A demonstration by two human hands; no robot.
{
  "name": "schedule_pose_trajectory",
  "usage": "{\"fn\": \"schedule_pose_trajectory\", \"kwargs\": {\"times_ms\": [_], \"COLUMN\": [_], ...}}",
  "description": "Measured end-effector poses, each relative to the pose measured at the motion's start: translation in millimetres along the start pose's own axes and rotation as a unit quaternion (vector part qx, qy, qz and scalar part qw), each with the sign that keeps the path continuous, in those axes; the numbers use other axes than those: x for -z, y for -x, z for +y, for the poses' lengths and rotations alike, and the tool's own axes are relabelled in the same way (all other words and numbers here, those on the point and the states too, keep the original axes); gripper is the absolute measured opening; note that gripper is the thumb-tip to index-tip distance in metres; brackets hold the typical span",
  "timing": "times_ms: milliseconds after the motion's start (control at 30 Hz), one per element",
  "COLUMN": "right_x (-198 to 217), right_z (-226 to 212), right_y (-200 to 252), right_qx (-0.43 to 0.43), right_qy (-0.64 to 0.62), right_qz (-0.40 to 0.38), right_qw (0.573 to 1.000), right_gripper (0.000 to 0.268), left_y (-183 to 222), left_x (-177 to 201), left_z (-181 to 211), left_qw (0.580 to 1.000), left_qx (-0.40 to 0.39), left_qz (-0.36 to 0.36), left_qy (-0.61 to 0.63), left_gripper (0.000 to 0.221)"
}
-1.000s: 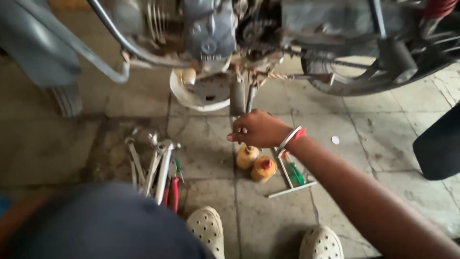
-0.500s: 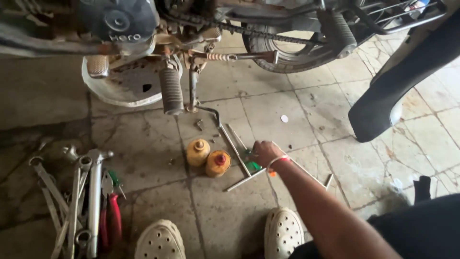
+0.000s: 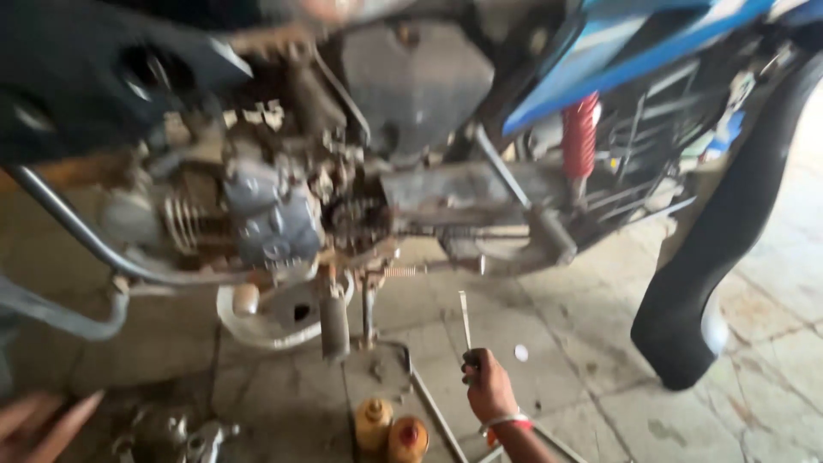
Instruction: Disassembling and repairing the side panels and engine components of a motorcycle using hand tools.
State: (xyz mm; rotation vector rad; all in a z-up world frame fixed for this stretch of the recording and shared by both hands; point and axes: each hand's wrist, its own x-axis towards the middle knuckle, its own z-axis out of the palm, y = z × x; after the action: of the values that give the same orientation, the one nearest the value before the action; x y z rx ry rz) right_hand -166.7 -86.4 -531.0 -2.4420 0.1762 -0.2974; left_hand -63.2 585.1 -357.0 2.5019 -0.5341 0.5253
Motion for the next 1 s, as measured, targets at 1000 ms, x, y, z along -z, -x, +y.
{"fn": "schedule_pose_trajectory", "kwargs": {"times_ms": [1000], "right_x": [342.9], "right_z": [-300.0], "right_y": [-108.2], "right_qx": [0.097], "right_qy": [-0.031], "right_qz": [0.261], "right_qw": [0.96], "right_gripper": [0.036], "left_y": [-329.9], "left_x": [-155.2], "left_z": [515.0], "left_qw": [0.731], "left_qx": [-0.006], "left_qz": [0.017], "left_qy": [0.682], "left_gripper": [0.029]}}
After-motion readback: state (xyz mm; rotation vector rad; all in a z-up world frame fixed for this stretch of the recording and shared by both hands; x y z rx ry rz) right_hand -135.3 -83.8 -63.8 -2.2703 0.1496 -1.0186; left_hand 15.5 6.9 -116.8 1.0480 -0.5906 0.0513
